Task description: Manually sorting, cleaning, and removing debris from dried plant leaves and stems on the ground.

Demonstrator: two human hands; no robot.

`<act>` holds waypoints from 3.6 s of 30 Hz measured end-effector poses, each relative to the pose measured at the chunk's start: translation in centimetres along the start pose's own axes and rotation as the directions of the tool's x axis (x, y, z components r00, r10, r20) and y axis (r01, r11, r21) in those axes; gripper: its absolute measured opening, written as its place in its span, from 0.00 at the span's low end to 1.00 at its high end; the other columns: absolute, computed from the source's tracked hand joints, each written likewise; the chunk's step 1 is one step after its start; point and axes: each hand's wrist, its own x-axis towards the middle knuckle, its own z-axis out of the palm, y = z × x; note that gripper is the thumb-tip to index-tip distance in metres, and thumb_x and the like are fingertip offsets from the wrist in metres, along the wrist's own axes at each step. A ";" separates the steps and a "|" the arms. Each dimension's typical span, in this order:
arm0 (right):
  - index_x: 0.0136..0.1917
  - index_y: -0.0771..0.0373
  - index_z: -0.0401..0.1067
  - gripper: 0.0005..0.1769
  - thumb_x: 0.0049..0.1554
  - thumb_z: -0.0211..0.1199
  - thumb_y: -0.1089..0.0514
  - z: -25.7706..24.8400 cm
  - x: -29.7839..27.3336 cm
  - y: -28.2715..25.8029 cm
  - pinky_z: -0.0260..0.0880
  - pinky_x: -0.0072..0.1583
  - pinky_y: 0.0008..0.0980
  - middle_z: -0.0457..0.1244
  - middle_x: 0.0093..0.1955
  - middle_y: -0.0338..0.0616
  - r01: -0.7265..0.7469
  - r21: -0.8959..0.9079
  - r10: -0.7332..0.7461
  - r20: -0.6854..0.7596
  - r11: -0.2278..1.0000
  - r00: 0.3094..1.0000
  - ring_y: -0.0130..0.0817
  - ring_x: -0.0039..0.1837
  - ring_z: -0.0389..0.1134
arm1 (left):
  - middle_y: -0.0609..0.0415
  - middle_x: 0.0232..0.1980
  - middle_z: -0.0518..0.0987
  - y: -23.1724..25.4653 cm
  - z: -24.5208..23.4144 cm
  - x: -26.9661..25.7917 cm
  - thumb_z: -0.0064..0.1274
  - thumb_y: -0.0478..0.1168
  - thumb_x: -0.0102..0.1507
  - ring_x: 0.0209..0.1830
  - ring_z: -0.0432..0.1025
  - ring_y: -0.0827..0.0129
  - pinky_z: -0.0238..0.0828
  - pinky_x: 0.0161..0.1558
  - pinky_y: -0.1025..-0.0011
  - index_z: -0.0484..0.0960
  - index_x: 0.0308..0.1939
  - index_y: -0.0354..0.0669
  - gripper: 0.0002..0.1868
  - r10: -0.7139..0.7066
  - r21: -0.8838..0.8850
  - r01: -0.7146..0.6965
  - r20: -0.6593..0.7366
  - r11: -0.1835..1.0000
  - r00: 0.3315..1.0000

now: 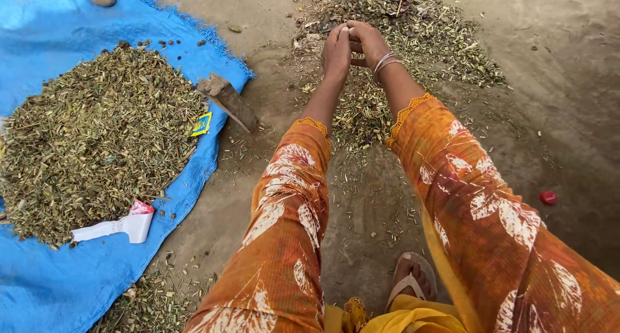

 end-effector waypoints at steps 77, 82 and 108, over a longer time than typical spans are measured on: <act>0.55 0.59 0.67 0.17 0.52 0.51 0.63 -6.2 5.8 13.7 0.64 0.70 0.42 0.63 0.59 0.49 0.222 -0.583 -0.397 -0.191 0.781 0.898 0.44 0.62 0.65 | 0.56 0.62 0.78 -12.8 2.4 3.5 0.34 0.47 0.71 0.69 0.70 0.65 0.43 0.88 0.53 0.76 0.61 0.55 0.19 0.210 0.609 -0.233 0.110 0.758 0.971; 0.52 0.53 0.70 0.13 0.52 0.55 0.61 -9.0 9.0 16.8 0.57 0.73 0.49 0.62 0.64 0.47 -0.010 -0.688 -0.424 -0.459 0.726 0.781 0.42 0.69 0.62 | 0.50 0.71 0.70 -17.0 1.7 5.7 0.34 0.47 0.69 0.80 0.56 0.57 0.32 0.83 0.46 0.76 0.62 0.55 0.21 0.396 0.680 -0.241 -0.080 0.693 0.915; 0.52 0.62 0.86 0.21 0.61 0.53 0.54 -3.0 8.8 16.4 0.68 0.60 0.31 0.73 0.53 0.43 0.317 0.071 -0.260 -0.423 0.946 0.868 0.33 0.54 0.70 | 0.40 0.59 0.81 -14.2 6.4 3.3 0.27 0.53 0.77 0.58 0.75 0.53 0.70 0.64 0.58 0.80 0.64 0.34 0.31 0.020 -0.533 -0.159 -0.257 0.831 0.966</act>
